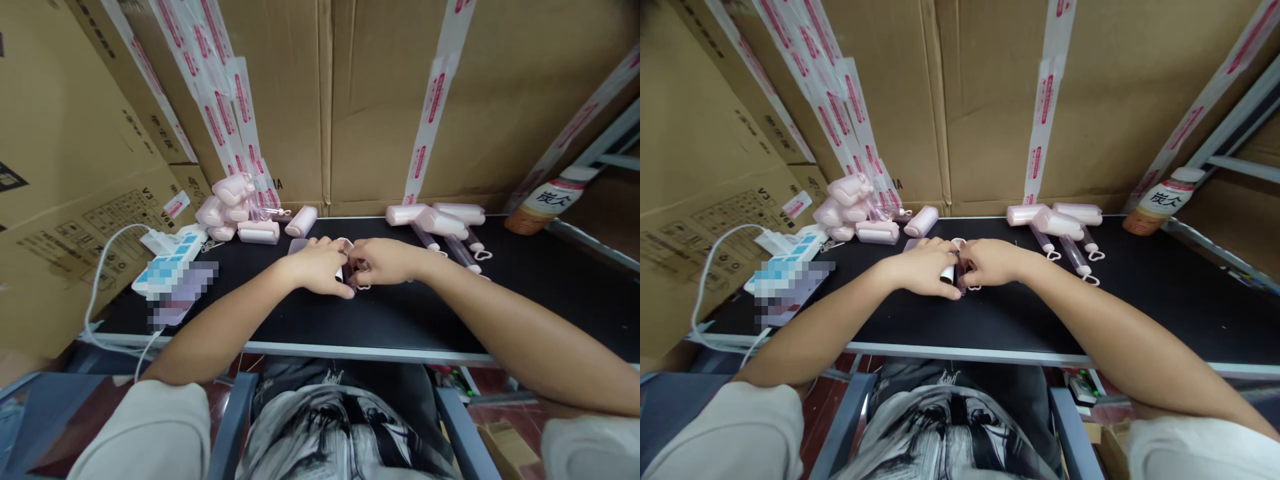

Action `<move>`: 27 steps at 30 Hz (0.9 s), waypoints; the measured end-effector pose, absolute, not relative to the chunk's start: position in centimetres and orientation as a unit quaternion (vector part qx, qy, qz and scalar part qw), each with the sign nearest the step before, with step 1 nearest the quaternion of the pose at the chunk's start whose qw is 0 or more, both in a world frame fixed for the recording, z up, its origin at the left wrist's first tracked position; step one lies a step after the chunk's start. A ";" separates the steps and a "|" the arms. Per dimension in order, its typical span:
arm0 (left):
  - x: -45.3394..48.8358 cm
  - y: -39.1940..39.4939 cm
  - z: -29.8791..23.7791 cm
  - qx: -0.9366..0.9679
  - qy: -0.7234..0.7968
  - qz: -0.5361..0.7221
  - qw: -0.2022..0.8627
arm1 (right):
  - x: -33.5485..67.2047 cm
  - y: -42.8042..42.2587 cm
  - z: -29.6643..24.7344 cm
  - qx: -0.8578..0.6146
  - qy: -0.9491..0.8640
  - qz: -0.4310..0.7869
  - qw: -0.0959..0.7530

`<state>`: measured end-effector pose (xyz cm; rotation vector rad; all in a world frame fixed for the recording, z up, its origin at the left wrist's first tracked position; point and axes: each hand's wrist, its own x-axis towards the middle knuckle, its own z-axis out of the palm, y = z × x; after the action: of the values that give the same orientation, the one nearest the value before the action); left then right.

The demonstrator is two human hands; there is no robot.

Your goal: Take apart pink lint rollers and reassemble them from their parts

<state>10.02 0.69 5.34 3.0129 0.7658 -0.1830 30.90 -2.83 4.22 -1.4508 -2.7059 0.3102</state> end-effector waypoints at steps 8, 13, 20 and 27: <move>9.8 -0.1 2.1 0.975 0.222 -0.018 -0.016 | 30.7 -4.3 3.1 -0.495 -0.861 0.108 -0.031; 9.4 0.3 2.6 0.976 0.212 -0.027 -0.034 | 30.7 -4.2 3.2 -0.481 -0.867 0.132 -0.009; 8.5 0.3 3.9 0.976 0.207 -0.070 0.007 | 32.1 -3.6 3.3 -0.455 -0.871 0.184 0.035; 8.2 0.8 4.6 0.974 0.196 -0.076 0.081 | 32.7 -3.5 3.4 -0.444 -0.873 0.201 0.017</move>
<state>8.24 0.77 4.64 2.9126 0.5861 -0.2282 32.67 -3.51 3.39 -1.3809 -2.7130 0.6248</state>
